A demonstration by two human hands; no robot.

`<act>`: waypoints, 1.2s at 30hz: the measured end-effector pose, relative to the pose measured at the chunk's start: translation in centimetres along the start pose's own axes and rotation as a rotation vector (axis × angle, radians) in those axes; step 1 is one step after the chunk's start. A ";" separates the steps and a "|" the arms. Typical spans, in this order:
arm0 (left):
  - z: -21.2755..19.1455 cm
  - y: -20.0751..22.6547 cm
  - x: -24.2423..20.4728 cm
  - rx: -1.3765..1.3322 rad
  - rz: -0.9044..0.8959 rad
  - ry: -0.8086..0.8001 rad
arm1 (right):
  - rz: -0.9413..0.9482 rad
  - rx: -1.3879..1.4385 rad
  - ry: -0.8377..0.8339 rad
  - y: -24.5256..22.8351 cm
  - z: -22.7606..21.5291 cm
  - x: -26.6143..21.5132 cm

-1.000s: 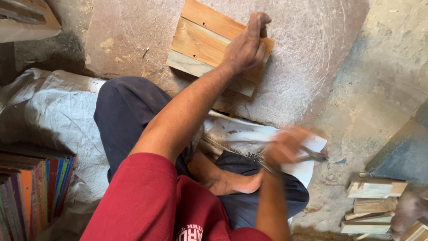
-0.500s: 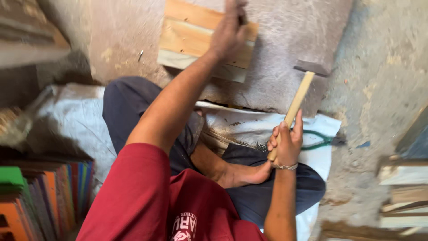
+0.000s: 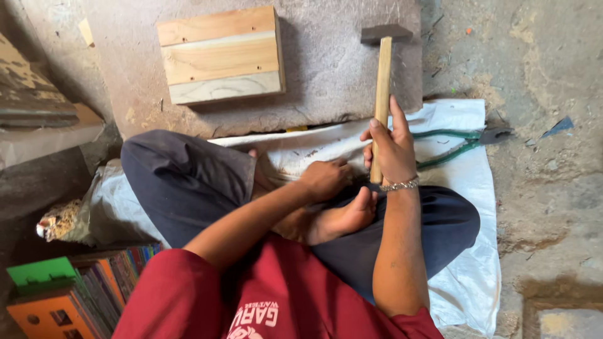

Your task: The person assembles a small wooden box by hammering nails into wooden planks. They sit on the floor, pick up nails, position them on the wood, and use a hammer to drive them in, occasionally flipping the box to work on different sides.

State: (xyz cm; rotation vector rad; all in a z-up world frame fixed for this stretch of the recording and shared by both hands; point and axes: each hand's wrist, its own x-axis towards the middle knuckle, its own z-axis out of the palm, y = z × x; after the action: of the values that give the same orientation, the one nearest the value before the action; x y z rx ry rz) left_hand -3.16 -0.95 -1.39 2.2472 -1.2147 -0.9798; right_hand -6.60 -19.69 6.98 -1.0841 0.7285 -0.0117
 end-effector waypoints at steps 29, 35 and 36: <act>-13.2 -2.2 -6.8 -1.056 -0.096 0.685 | -0.041 0.005 -0.007 0.2 0.7 -0.5; -16.8 -3.7 -6.1 -0.886 -0.042 0.751 | -0.032 -0.007 -0.001 0.1 0.9 -0.4; -17.2 -4.2 -5.5 -0.776 -0.126 0.744 | -0.030 -0.006 0.001 0.0 0.9 -0.4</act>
State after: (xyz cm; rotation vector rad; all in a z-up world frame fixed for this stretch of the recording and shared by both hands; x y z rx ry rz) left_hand 9.91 6.29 9.68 1.7723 -0.2865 -0.4360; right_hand -6.38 -18.79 7.41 -1.1012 0.7129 -0.0357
